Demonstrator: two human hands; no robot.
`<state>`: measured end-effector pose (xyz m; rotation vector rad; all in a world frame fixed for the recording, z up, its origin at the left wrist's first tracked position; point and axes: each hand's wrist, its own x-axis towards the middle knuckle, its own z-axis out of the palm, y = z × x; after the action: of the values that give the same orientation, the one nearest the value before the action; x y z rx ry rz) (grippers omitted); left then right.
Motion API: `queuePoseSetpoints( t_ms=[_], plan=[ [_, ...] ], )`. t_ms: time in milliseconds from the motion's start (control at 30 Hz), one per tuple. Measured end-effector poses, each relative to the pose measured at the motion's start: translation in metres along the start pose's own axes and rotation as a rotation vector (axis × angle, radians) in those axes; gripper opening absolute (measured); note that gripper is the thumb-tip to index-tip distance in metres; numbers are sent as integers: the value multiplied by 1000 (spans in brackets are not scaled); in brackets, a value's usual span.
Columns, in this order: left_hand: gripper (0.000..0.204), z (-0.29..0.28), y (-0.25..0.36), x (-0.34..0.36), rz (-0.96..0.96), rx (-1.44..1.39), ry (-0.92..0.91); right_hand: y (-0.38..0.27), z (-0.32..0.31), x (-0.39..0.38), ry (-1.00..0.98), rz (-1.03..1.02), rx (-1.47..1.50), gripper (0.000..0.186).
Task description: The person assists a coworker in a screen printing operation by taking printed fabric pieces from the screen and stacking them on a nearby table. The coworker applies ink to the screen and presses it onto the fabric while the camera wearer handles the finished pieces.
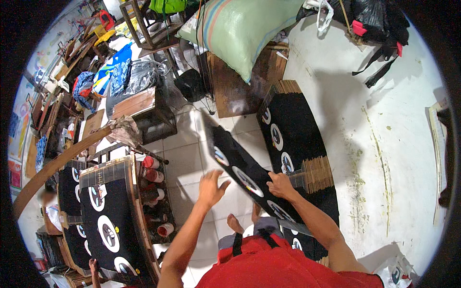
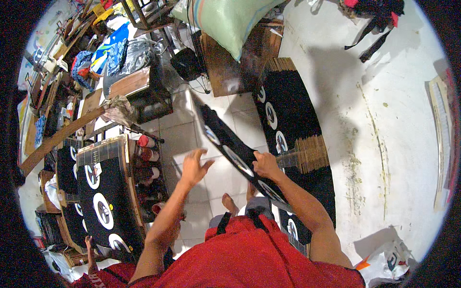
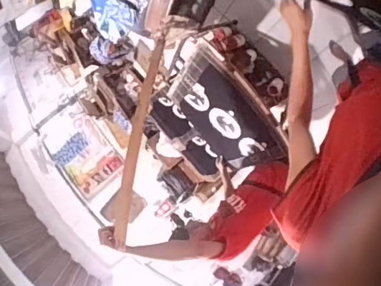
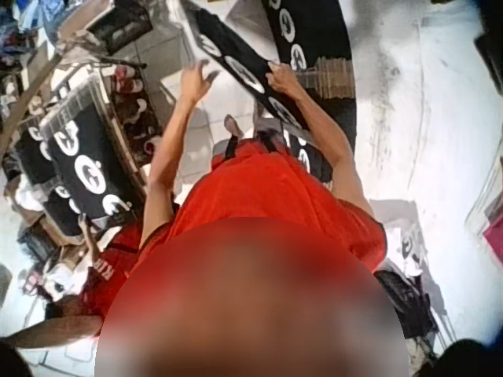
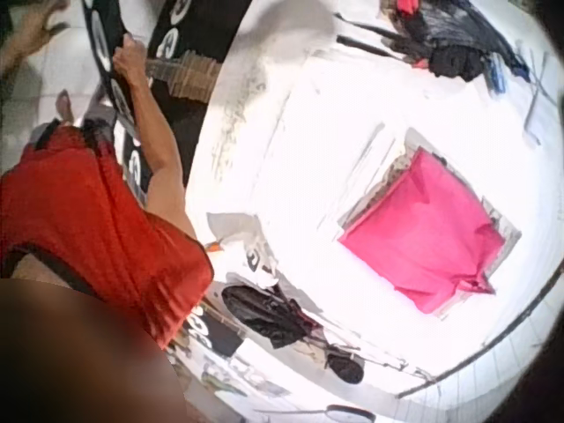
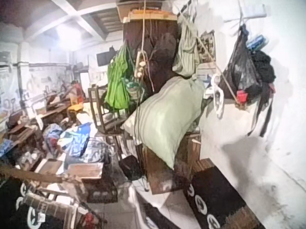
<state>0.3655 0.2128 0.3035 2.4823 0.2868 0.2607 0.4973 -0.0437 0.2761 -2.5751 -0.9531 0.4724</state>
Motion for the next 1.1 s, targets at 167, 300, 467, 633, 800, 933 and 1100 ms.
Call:
queuePoseSetpoints(
  t_ms=[167,300,467,633,800,933,1100],
  plan=[
    [39,98,-85,-141,-473,-25,-370,68,26,45,21,161,-30,25],
    [47,155,-107,-257,-858,69,-729,123,25,79,7,216,-43,26],
    [32,208,-72,-323,-1163,-250,-444,183,29,135,-106,488,-17,27],
    [22,241,-31,-266,-1545,-654,-150,242,43,191,-53,533,-17,33],
    [16,236,-24,-205,-1525,-657,-111,283,55,238,46,504,-35,34],
    [19,217,-27,-196,-1611,-691,-29,307,58,273,76,536,-52,32],
    [23,204,-44,-212,-1684,-653,-90,332,70,310,63,640,-98,27]
  ],
)
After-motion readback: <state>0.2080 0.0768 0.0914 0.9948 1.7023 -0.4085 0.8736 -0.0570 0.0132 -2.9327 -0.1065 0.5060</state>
